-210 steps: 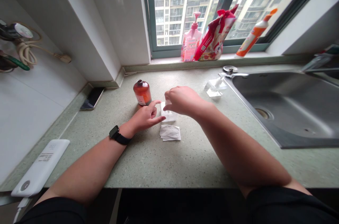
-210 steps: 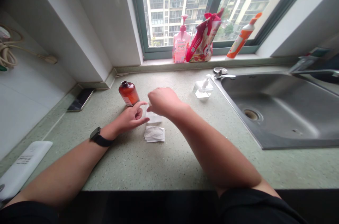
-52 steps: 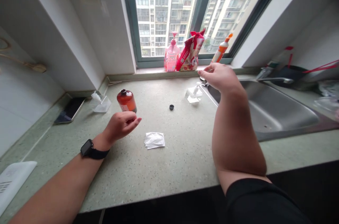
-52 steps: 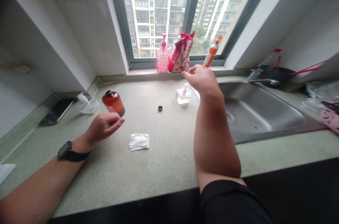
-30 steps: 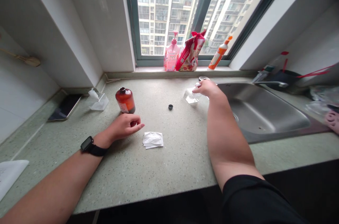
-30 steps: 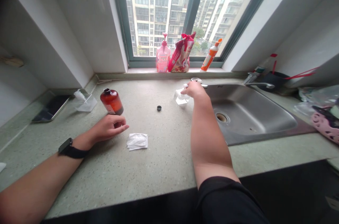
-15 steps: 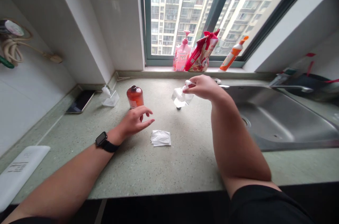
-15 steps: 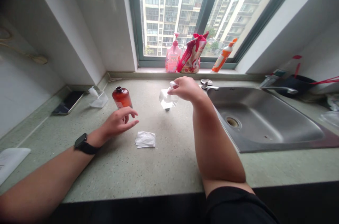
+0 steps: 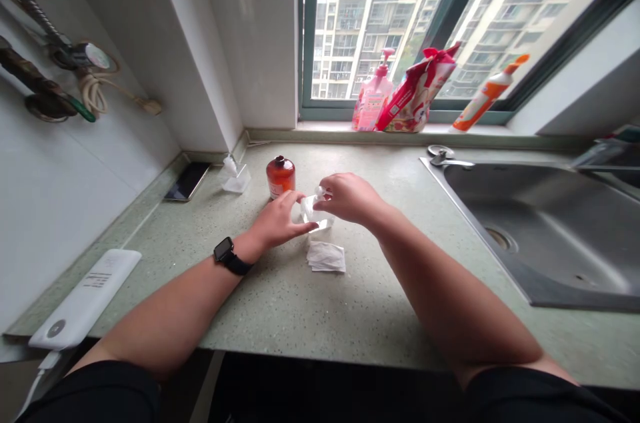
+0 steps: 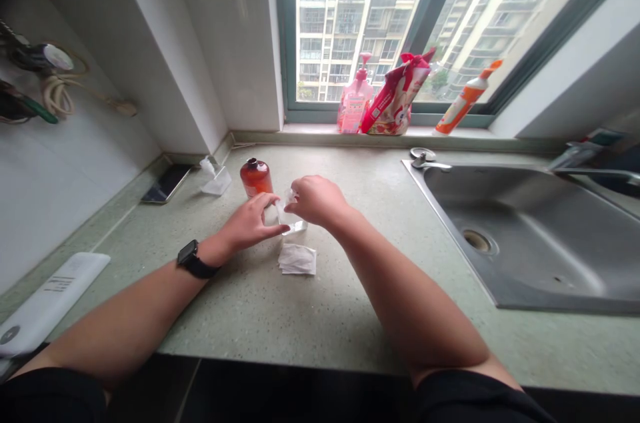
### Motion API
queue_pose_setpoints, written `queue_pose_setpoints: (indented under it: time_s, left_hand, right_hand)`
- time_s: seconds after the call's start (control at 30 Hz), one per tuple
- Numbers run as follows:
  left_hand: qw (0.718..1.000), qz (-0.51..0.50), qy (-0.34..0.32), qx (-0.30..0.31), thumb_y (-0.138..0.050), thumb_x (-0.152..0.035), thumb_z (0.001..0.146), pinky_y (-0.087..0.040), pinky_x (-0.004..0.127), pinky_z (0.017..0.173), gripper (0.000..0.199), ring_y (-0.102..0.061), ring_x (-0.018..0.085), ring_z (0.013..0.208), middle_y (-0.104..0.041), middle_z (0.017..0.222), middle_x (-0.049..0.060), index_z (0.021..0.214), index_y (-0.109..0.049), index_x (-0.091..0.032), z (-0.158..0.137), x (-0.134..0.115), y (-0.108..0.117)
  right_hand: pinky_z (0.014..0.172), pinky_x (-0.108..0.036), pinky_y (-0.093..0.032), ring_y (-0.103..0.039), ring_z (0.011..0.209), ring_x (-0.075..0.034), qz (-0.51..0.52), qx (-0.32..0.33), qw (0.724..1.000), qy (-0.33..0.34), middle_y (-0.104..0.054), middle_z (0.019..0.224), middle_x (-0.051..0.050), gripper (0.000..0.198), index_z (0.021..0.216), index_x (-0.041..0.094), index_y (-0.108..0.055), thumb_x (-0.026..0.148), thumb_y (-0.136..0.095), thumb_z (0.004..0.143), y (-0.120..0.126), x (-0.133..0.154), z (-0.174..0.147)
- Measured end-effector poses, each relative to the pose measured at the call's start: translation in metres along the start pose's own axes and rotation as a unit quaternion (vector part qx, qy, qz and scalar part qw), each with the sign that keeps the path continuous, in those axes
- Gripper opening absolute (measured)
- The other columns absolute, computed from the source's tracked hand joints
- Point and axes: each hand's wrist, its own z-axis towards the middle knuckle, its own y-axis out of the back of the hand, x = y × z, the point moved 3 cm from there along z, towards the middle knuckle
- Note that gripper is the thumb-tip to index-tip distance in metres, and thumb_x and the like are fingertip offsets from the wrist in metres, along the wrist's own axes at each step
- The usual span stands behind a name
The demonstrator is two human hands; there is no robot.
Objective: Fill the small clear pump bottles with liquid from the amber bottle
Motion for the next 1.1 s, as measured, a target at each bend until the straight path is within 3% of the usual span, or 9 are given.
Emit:
queue_pose_setpoints:
  time_s: [0.43, 0.73, 1.1]
  left_hand:
    - [1.000, 0.000, -0.012, 0.016, -0.083, -0.060, 0.086, -0.056, 0.049, 0.108, 0.064, -0.071, 0.034, 0.120, -0.073, 0.131, 0.013, 0.134, -0.066, -0.021, 0.002, 0.000, 0.004]
    - [1.000, -0.008, -0.019, 0.024, -0.083, -0.061, 0.086, -0.055, 0.049, 0.109, 0.065, -0.070, 0.033, 0.122, -0.072, 0.133, 0.013, 0.134, -0.066, -0.020, 0.005, 0.002, 0.005]
    - [0.999, -0.003, -0.014, 0.029, -0.085, -0.060, 0.084, -0.057, 0.049, 0.106, 0.068, -0.071, 0.033, 0.116, -0.073, 0.129, 0.012, 0.137, -0.067, -0.020, 0.006, 0.006, 0.005]
  right_hand:
    - [0.069, -0.031, -0.037, -0.063, 0.085, -0.021, -0.010, 0.011, 0.997, 0.080, -0.075, 0.096, -0.008, 0.019, 0.086, 0.019, -0.073, 0.036, -0.082, 0.091, -0.007, -0.009, 0.008]
    - [0.070, -0.030, -0.037, -0.056, 0.077, -0.016, 0.056, -0.007, 0.988, 0.140, -0.067, 0.086, -0.003, 0.024, 0.079, 0.019, -0.068, 0.031, -0.086, 0.088, -0.013, -0.021, 0.015]
    - [0.073, -0.029, -0.041, -0.060, 0.079, -0.016, 0.106, -0.024, 0.979, 0.171, -0.070, 0.089, -0.004, 0.016, 0.083, 0.018, -0.073, 0.028, -0.086, 0.088, -0.021, -0.029, 0.017]
